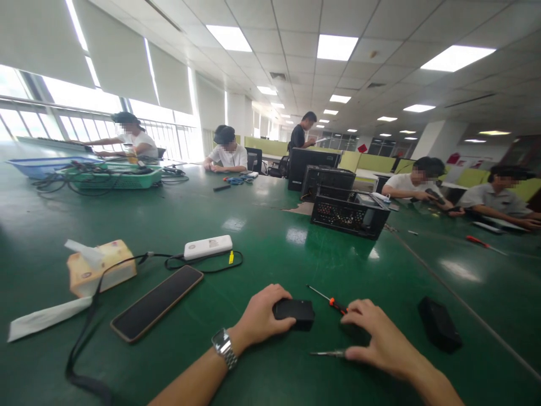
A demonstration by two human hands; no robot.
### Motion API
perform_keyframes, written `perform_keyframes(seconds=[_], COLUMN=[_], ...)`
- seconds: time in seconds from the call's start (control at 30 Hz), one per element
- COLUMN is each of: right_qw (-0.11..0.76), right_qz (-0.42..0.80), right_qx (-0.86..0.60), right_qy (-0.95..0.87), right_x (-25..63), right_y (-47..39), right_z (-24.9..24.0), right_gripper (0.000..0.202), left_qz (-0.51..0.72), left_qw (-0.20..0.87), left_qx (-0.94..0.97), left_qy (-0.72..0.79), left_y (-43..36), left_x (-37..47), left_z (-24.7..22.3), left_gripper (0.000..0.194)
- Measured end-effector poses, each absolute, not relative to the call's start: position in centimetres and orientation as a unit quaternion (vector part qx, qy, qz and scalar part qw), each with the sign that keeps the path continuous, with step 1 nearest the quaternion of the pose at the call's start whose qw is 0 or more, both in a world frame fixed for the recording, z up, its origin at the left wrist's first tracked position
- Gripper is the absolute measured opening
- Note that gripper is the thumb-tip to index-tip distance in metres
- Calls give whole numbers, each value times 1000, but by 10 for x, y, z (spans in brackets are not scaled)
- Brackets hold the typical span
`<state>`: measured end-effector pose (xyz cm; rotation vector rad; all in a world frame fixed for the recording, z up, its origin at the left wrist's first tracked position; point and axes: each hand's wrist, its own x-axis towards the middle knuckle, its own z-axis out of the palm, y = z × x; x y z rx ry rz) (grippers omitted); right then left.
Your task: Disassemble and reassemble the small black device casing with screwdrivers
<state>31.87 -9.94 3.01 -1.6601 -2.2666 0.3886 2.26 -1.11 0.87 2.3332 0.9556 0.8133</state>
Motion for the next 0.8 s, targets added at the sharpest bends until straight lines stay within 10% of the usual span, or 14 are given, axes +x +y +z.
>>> perform_keyframes(seconds=[0.13,0.4,0.8], right_qw=[115,287,269], right_qz=[172,193,169], right_qx=[-558,-584,-574], right_qy=[-804,-735,-754], right_x=[304,320,316], right_y=[-114,-106,-108], right_z=[38,37,37], right_gripper=[2,28,28], left_qz=[360,366,301], left_qw=[269,301,288], left_qx=[817,834,869], left_qy=[362,283,267], left_y=[-5,-7,-11], left_x=[18,18,17], left_z=[9,14,14], left_gripper=[27,33,38])
